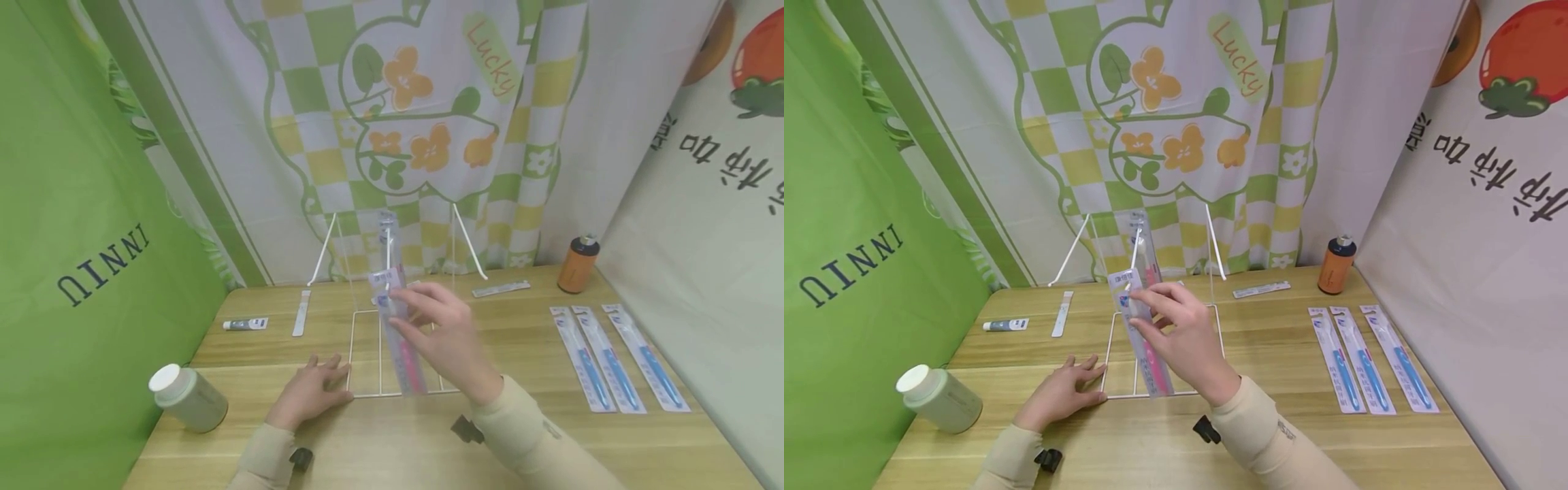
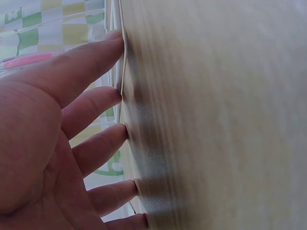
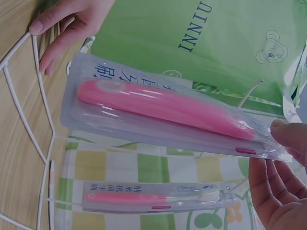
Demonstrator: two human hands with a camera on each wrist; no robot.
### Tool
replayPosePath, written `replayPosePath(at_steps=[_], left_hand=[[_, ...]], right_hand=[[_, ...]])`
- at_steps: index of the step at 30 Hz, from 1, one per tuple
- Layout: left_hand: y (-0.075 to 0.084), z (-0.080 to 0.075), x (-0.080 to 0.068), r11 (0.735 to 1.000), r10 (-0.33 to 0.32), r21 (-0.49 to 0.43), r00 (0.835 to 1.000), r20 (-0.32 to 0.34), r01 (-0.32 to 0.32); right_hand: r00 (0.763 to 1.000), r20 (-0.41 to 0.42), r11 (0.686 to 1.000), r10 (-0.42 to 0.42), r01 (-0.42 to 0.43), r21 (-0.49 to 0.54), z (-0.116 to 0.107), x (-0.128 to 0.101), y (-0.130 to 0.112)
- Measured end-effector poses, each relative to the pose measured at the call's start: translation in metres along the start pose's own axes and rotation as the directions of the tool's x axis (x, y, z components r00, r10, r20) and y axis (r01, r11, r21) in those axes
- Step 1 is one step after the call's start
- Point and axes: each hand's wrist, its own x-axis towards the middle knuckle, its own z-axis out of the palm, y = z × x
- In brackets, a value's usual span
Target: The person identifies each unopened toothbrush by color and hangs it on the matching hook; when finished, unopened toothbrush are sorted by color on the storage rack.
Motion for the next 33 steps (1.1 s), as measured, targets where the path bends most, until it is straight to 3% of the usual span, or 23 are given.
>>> replayPosePath(at_steps=[20,33], left_hand=[[-0.004,0.005,0.002,1.0,0.002,0.005,1.0,-0.009,-0.001],[-0.002,0.004,0.001,1.0,0.001,-0.001,1.0,-0.008,-0.001]], right_hand=[[0.998,-0.064,0.999,0.009,-0.012,-0.046,0.023,0.015,0.04],[0.994,-0.079,0.995,0.07,-0.075,-0.07,0.031,0.033,0.064]])
